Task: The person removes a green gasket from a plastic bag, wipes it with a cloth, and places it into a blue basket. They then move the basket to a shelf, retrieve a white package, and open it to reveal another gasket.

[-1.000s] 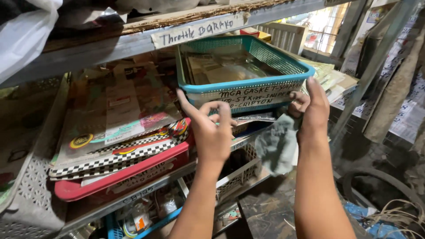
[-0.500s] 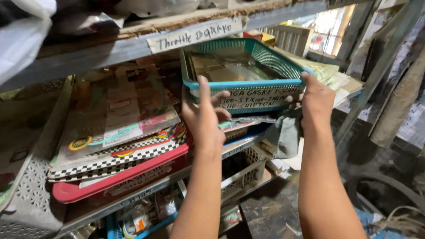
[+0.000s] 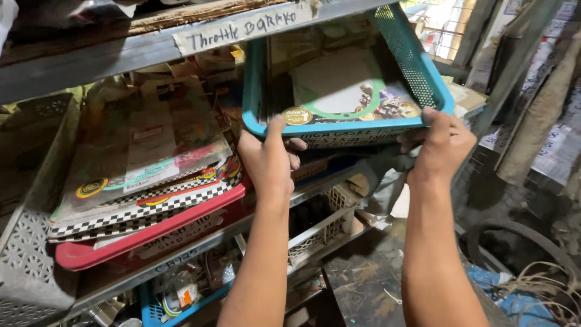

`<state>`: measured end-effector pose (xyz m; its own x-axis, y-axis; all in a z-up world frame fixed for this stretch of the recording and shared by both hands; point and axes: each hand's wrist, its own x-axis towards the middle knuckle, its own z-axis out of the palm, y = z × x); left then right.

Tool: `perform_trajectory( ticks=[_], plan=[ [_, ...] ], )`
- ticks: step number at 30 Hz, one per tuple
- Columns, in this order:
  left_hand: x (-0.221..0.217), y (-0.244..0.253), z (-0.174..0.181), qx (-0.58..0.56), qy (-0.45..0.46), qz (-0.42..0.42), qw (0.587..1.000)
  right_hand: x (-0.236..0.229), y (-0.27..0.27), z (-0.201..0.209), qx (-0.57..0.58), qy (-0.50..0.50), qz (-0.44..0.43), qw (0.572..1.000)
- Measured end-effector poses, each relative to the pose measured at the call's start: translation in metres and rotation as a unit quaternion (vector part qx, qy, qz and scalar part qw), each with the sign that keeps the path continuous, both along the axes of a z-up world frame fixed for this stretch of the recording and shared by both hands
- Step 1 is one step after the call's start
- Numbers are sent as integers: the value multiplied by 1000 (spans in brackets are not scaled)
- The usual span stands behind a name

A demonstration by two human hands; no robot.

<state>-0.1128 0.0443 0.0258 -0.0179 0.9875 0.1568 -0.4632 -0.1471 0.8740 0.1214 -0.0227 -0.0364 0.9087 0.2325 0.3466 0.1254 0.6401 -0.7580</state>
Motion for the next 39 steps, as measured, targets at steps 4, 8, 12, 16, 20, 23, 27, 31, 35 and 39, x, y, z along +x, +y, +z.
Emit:
perform_trajectory(
  ticks=[4, 8, 12, 16, 20, 23, 27, 31, 35, 39],
  plan=[
    [-6, -31, 3, 29, -91, -59, 994, -31, -53, 21, -4, -27, 23, 999],
    [-3, -61, -6, 79, -115, -105, 985, -26, -92, 15, -3, -10, 4, 1000],
    [-13, -99, -6, 107, -124, -142, 976, -42, -136, 14, -17, -6, -35, 999],
    [-35, -136, -1, 151, -135, -157, 967, -64, -174, 17, -2, 17, -35, 999],
    [-71, -165, 7, 161, -134, -153, 966, -98, -198, 25, -29, 11, -31, 999],
    [-104, -184, 12, 180, -124, -142, 965, -121, -207, 24, -36, 7, -16, 999],
    [-150, -200, 16, 222, -117, -127, 960, -158, -214, 25, -39, -2, 10, 999],
    [-195, -212, 15, 216, -128, -97, 963, -207, -218, 36, -41, -18, 31, 999],
    [-246, -216, 23, 220, -113, -72, 966, -247, -208, 39, -25, -17, 41, 999],
    [-287, -221, 17, 195, -79, -11, 978, -216, -161, -17, 26, -161, 2, 987]
  ],
)
